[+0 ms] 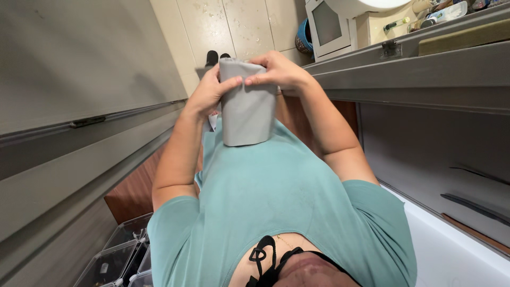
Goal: The person tears a sheet from a roll of plastic bags, then places a blue trash bin inside a larger white bag. They transfer the contents of the blue bin into the white bag, tie it shut, and place it on the floor.
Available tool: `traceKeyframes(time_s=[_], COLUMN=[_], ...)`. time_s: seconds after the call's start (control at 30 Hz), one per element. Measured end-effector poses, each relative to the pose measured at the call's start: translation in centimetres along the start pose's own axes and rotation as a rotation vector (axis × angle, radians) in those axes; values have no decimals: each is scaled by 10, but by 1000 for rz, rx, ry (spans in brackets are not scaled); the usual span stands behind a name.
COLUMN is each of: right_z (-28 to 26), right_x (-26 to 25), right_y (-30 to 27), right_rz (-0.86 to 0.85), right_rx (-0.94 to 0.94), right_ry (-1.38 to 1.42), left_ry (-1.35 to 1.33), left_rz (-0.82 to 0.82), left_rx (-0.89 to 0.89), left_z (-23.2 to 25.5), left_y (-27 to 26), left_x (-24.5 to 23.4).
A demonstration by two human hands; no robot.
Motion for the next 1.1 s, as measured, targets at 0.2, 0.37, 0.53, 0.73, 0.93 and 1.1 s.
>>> traceKeyframes(time_s=[0.2, 0.37, 0.53, 0.73, 0.93, 1.1], right_z=[-2, -3, 23, 49, 67, 80], right_x=[-2, -16, -40, -67, -81, -88], right_y=[-20, -27, -33, -48, -56, -64], right_rz=[29, 136, 260, 373, 423, 458], right_rx=[11, 56, 56, 79, 58, 65], right_ry=[30, 186, 148, 152, 180, 187], left_ry=[-228, -589, -727, -763, -747, -742], left_rz=[-260, -192, -133, -131, -84, -67], left_rx=[-143, -204, -176, -107, -53, -49], left_z=[-28, -46, -43, -36, -34, -25], left_y=[12, 24, 23, 26, 29, 24], left_x=[-22, -39, -54, -77, -90, -92])
Point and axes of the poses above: each hand's wrist, its own y-axis towards the middle knuckle, its own x-axis out of the palm, z = x × y, the point moved 2 cm from there along y, towards the middle knuckle, and after that the axes turned 7 degrees about -y, right-handed, at the moved point
